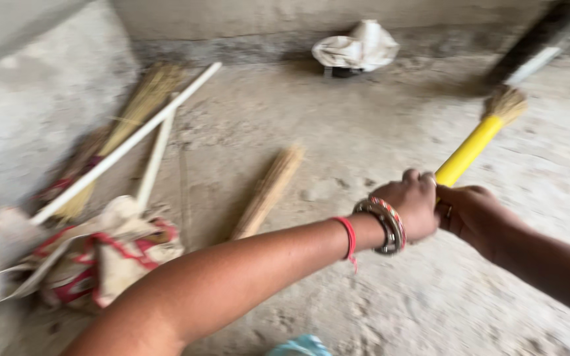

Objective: The person picks up various brooms and broom heads from a cloth bag and arranges them into a neat pile on the floor. They handle the items one by one, placing them together before emptying the remaining contents of the bag.

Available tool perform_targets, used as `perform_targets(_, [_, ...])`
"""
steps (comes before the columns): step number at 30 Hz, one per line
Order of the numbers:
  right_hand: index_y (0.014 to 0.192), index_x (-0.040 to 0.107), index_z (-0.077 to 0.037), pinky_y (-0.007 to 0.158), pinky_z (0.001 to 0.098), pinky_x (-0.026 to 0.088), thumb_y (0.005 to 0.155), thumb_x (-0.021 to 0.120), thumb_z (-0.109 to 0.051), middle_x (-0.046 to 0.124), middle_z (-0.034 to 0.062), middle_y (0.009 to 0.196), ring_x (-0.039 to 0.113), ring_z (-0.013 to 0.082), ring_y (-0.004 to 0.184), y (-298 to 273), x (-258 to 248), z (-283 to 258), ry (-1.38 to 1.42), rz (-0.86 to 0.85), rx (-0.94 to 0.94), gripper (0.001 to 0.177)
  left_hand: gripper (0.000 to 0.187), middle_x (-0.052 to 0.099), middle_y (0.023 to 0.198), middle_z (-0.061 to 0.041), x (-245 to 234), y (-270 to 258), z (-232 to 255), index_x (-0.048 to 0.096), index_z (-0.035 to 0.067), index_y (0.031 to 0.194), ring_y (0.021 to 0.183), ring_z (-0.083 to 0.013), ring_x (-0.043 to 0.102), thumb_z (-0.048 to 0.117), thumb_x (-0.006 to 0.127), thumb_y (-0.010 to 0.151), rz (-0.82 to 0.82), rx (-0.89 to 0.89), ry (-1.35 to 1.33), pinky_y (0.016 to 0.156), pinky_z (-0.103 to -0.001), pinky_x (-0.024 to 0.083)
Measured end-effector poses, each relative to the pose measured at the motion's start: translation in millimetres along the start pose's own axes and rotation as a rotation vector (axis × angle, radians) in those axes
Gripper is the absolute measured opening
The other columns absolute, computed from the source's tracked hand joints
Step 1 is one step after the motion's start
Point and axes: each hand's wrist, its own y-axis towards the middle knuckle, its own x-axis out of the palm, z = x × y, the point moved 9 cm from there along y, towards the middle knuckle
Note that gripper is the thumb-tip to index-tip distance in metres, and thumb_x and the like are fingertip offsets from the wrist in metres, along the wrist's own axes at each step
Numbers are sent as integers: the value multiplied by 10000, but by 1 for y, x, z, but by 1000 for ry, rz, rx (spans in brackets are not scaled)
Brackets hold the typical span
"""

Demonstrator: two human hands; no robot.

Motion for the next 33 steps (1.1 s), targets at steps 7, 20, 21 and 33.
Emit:
perform_targets(7, [1144,625,110,733,366,571,1016,519,-194,712,131,951,690,191,803,-71,-118,29,87,75,36,346,682,479,1327,-271,63,-7,124,351,-34,1467,1171,-397,610,222,591,883,-90,183,17,960,-478,533])
perform_targets(20, [1165,633,57,701,300,548,1024,554,-220,674,71,940,644,127,792,-188,-302,32,197,354,-110,321,673,490,1368,-259,164,35,298,386,-23,1483,1171,-409,605,221,603,895,75,529,-203,994,-479,496])
perform_targets(21, [1160,640,50,699,298,549,1016,559,-221,677,69,936,646,126,789,-198,-314,34,207,378,-114,317,668,487,1373,-258,170,33,310,389,-23,1479,1172,-410,602,214,608,894,93,557,-217,994,-479,494])
perform_targets(33, [1173,661,-15,763,317,551,991,614,-198,705,69,975,673,139,849,-309,-492,94,246,696,-142,262,684,487,1451,-248,299,20,468,338,-1,1545,1115,-407,640,210,579,941,-3,797,-295,950,-493,524])
